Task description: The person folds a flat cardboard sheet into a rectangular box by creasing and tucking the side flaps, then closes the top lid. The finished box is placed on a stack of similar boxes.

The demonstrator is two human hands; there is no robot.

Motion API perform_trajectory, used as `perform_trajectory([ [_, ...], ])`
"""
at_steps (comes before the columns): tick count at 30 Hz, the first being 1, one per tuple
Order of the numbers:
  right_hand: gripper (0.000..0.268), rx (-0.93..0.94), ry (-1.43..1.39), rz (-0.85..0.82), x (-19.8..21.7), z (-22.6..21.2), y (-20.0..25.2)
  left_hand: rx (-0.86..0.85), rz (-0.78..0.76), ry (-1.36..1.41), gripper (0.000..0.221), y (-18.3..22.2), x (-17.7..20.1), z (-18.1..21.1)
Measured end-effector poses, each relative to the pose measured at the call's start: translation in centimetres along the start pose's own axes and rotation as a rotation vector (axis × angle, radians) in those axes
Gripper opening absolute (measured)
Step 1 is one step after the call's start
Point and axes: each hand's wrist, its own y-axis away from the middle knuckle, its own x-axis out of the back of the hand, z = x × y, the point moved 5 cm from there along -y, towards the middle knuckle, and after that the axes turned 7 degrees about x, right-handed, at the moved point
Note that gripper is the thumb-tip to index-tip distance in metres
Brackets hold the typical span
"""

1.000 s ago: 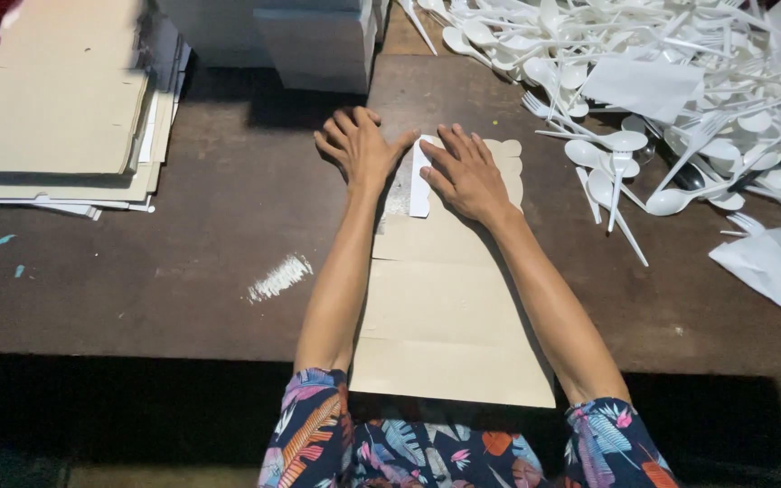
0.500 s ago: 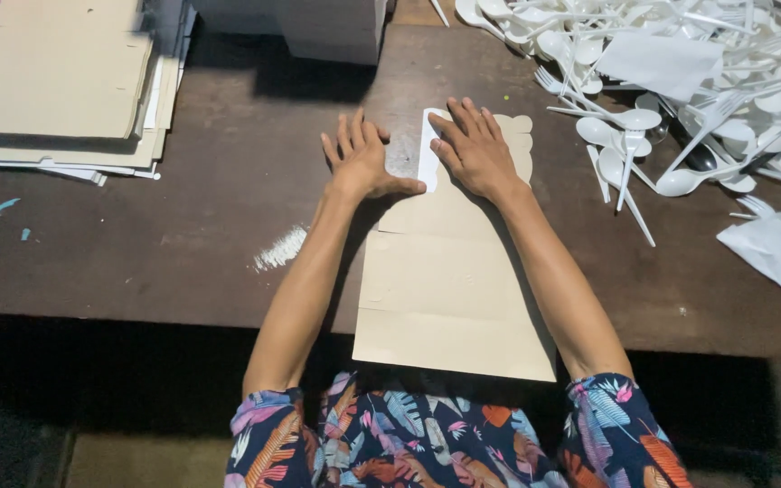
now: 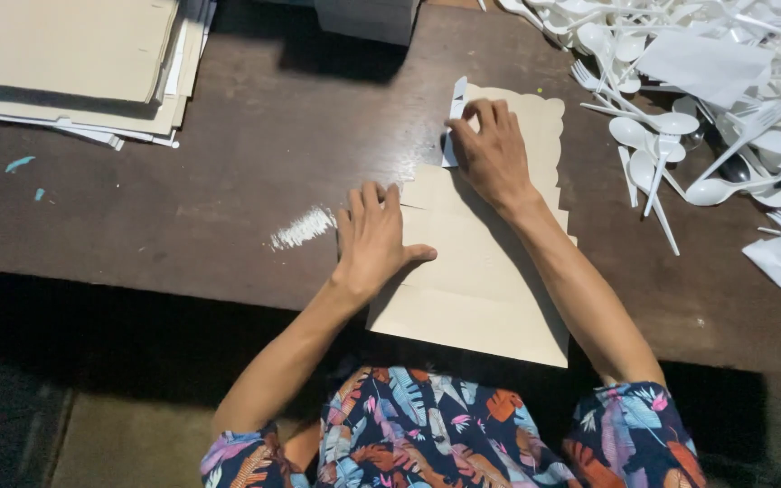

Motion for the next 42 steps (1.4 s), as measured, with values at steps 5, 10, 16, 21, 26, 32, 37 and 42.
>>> perform_trajectory([
  [5,0.025,-0.090,-0.127,-0.248,-0.1,-1.6,2.7,0.010,-0.027,0.065,0.100,0.4,0.1,0.7],
  [10,0.035,-0.106,-0.235,-0.253,0.9,-2.1,3.5,0.050,-0.031,0.190,0.103,-0.6,-0.4,-0.3],
  [16,0.034,-0.152,-0.412,-0.202,1.8,-1.1,3.7,0.018,-0.116,0.597,0.086,-0.6,1.1,0.8],
  [21,0.049,-0.282,-0.803,-0.253,5.8,-1.0,2.7,-0.189,-0.184,0.328,0.085,-0.7,0.6,3.1],
  [26,0.034,-0.162,-0.630,-0.178,3.8,-1.2,4.2,-0.282,-0.165,0.218,0.063,-2.1,-0.9,2.4],
  [32,0.029,-0.115,-0.499,-0.156,2.4,-1.3,4.7,-0.200,0.143,0.224,0.027,-8.6,-2.8,-0.8],
  [37,0.028,-0.137,-0.545,-0.125,2.4,-1.1,4.8,-0.128,0.174,0.284,0.036,-9.7,-1.8,-0.6],
  [42,0.028,-0.150,-0.557,-0.127,2.2,-1.1,4.9,-0.116,0.031,0.251,0.066,-7.7,-1.1,-0.5],
])
